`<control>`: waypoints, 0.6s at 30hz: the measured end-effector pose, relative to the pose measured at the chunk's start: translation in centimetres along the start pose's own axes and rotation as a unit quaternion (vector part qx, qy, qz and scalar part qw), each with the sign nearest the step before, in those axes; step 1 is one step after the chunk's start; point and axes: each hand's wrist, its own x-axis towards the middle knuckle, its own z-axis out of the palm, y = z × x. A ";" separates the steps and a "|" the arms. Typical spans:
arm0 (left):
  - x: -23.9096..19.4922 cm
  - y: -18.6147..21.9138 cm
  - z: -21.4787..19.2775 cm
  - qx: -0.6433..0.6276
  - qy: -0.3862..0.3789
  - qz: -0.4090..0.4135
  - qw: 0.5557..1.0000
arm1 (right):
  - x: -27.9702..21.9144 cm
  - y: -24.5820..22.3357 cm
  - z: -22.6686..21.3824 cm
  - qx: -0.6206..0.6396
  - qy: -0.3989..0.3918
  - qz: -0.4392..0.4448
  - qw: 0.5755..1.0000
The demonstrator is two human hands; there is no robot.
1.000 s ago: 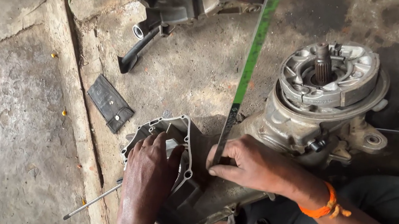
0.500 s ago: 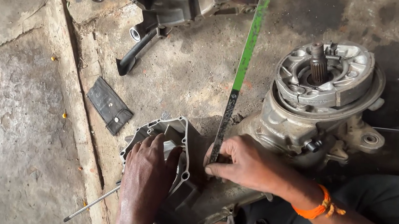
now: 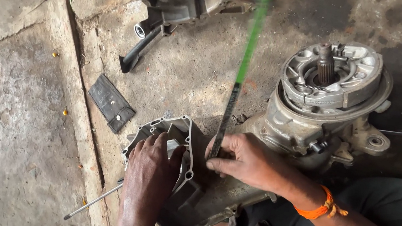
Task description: The person sits on the floor holding a motorcycle engine crankcase between their legs and files its edge with a flat file, repeatedly stroking the metal surface while steadying the casing with the other hand.
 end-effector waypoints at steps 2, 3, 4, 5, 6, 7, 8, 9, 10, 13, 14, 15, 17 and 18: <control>0.1 -0.7 0.9 -0.004 0.027 0.018 0.999 | -0.3 -1.8 -0.4 -0.058 -0.021 0.019 0.998; 0.2 -0.9 1.4 -0.010 0.054 0.036 0.998 | -0.6 -2.8 -0.7 -0.118 -0.042 0.039 0.991; 0.2 -0.8 1.3 -0.009 0.055 0.038 0.998 | -0.6 -1.6 -0.6 -0.119 -0.040 0.039 0.991; 0.3 -0.8 1.3 -0.009 0.051 0.034 0.998 | -0.5 -0.5 -0.5 -0.108 -0.083 -0.017 0.991; 0.3 -0.8 1.3 -0.008 0.047 0.030 0.998 | -0.5 0.7 -0.4 -0.097 -0.127 -0.073 0.985; 0.3 -0.7 1.2 -0.008 0.046 0.029 0.998 | -0.5 0.3 -0.4 -0.096 -0.127 -0.072 0.985; 0.3 -0.6 1.1 -0.007 0.046 0.031 0.998 | -0.5 -0.1 -0.4 -0.077 -0.096 -0.038 0.992; 0.2 -0.6 1.0 -0.007 0.046 0.031 0.998 | -0.6 -0.5 -0.3 -0.058 -0.066 -0.003 0.996; 0.1 -0.7 1.1 -0.007 0.045 0.030 0.999 | -0.4 -0.1 0.0 -0.057 -0.067 -0.002 0.996; 0.3 -0.7 1.2 -0.011 0.062 0.045 0.997 | -0.2 -1.0 0.2 0.007 0.018 -0.030 0.999; 0.3 -0.7 1.2 -0.011 0.063 0.045 0.997 | -0.4 -2.3 0.0 -0.055 0.030 -0.012 0.998; 0.2 -0.8 1.4 -0.012 0.063 0.042 0.997 | -0.6 -3.5 0.0 -0.116 0.038 0.008 0.992; 0.1 -0.5 0.8 -0.011 0.050 0.033 0.998 | -0.5 -2.5 -0.6 -0.120 -0.006 0.014 0.993; 0.1 -0.4 0.5 -0.009 0.037 0.026 0.999 | -0.4 -2.1 -0.8 -0.123 -0.049 0.019 0.991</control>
